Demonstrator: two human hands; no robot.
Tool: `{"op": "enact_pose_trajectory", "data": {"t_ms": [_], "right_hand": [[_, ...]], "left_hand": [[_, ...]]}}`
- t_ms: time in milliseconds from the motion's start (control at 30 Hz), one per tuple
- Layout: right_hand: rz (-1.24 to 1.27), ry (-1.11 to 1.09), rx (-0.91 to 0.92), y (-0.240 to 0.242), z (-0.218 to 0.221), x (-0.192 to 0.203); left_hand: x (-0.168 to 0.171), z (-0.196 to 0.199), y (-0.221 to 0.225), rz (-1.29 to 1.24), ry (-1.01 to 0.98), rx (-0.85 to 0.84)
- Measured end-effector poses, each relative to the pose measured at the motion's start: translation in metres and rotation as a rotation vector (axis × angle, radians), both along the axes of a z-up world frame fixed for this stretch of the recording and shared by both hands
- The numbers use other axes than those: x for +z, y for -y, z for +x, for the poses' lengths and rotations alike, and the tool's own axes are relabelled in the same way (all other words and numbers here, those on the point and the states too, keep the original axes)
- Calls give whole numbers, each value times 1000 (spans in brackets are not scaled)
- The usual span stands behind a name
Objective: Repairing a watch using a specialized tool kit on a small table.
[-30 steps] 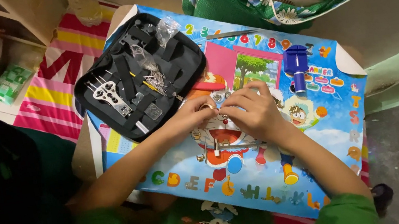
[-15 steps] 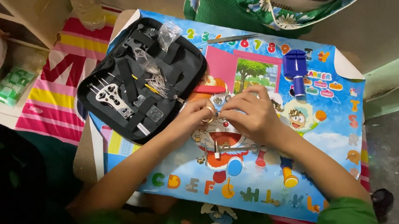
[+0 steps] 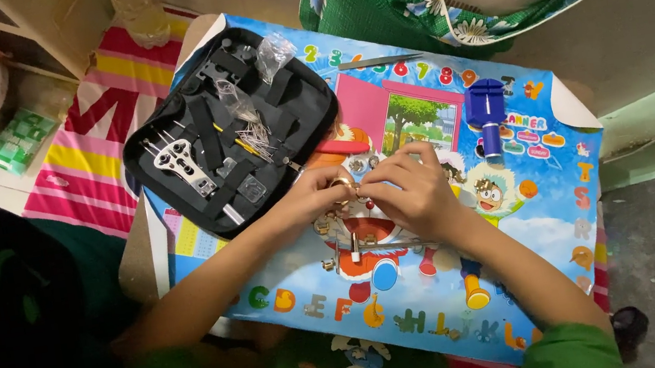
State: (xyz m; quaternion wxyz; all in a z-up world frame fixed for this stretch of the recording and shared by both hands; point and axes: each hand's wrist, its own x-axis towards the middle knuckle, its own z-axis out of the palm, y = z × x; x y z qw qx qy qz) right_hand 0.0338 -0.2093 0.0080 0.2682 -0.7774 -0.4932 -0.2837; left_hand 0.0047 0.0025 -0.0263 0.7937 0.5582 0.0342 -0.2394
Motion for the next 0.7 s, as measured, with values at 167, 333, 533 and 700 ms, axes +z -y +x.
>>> {"op": "enact_pose_trajectory", "data": {"t_ms": [167,333,533,700], "right_hand": [[21,-31,15,0,0,3],[27,-59,26,-2,-1,2],[60,-72,32,-1,1,-2],[78,-92,41,-2,0,4]], "left_hand": [[7,0,-2,27,-11,-48],[6,0,-1,62,-30,-77],[0,3,-2,46,-44,-63],[-9,6,-2,23,-5,-108]]}}
